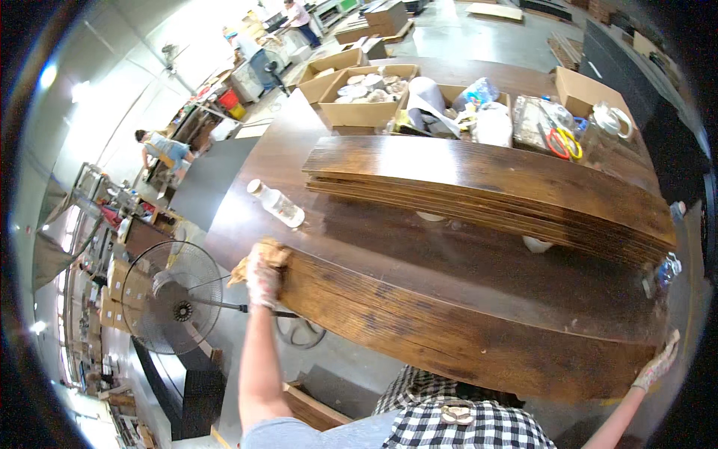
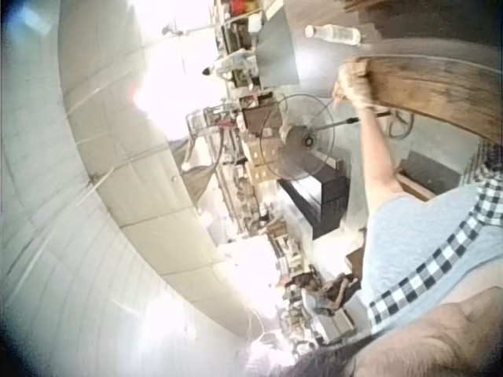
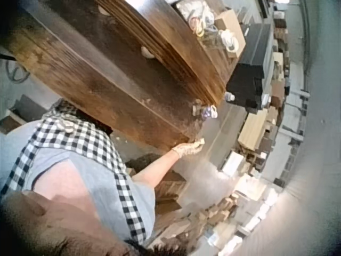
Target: The person polishes and finishes wooden boards using a block and a cloth, rubbing the surfaces and edges of each board on the table.
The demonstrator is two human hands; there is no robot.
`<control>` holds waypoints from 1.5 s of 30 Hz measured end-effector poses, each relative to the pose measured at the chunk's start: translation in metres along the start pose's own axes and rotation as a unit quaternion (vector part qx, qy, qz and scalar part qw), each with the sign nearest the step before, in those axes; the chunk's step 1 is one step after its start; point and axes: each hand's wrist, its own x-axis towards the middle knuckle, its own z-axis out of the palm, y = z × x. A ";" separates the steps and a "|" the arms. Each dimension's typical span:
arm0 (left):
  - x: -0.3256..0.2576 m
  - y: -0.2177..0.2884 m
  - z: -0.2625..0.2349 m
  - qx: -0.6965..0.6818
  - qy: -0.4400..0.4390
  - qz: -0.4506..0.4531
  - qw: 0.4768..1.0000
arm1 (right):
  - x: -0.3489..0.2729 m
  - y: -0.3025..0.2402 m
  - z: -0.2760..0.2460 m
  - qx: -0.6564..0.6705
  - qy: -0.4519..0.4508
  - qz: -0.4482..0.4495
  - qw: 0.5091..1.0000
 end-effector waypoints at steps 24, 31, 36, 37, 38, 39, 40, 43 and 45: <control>0.052 -0.019 -0.022 0.347 -0.090 0.077 0.930 | -0.005 -0.024 -0.048 0.134 0.086 0.107 0.981; 0.020 0.049 -0.011 -0.117 0.189 -0.076 0.972 | 0.010 -0.014 -0.092 0.184 0.156 0.175 0.955; 0.002 0.024 -0.051 -0.308 0.168 -0.161 0.922 | 0.060 0.080 -0.216 0.530 -0.261 0.036 0.806; 0.000 0.031 -0.058 -0.300 0.179 -0.159 0.923 | 0.049 0.081 -0.201 0.536 -0.205 0.070 0.816; -0.010 0.040 -0.051 -0.294 0.190 -0.158 0.923 | 0.031 0.074 -0.182 0.536 -0.148 0.104 0.824; -0.018 0.051 -0.042 -0.287 0.201 -0.155 0.924 | 0.010 0.055 -0.150 0.541 -0.156 0.113 0.819; -0.027 0.068 -0.015 -0.282 0.212 -0.154 0.923 | -0.012 0.029 -0.116 0.503 -0.018 0.195 0.842; -0.032 0.071 0.054 -0.310 0.207 -0.176 0.911 | 0.016 0.142 -0.203 0.447 0.015 0.182 0.876; -0.047 0.067 0.029 -0.304 0.223 -0.169 0.911 | 0.019 0.146 -0.188 0.568 0.021 0.213 0.794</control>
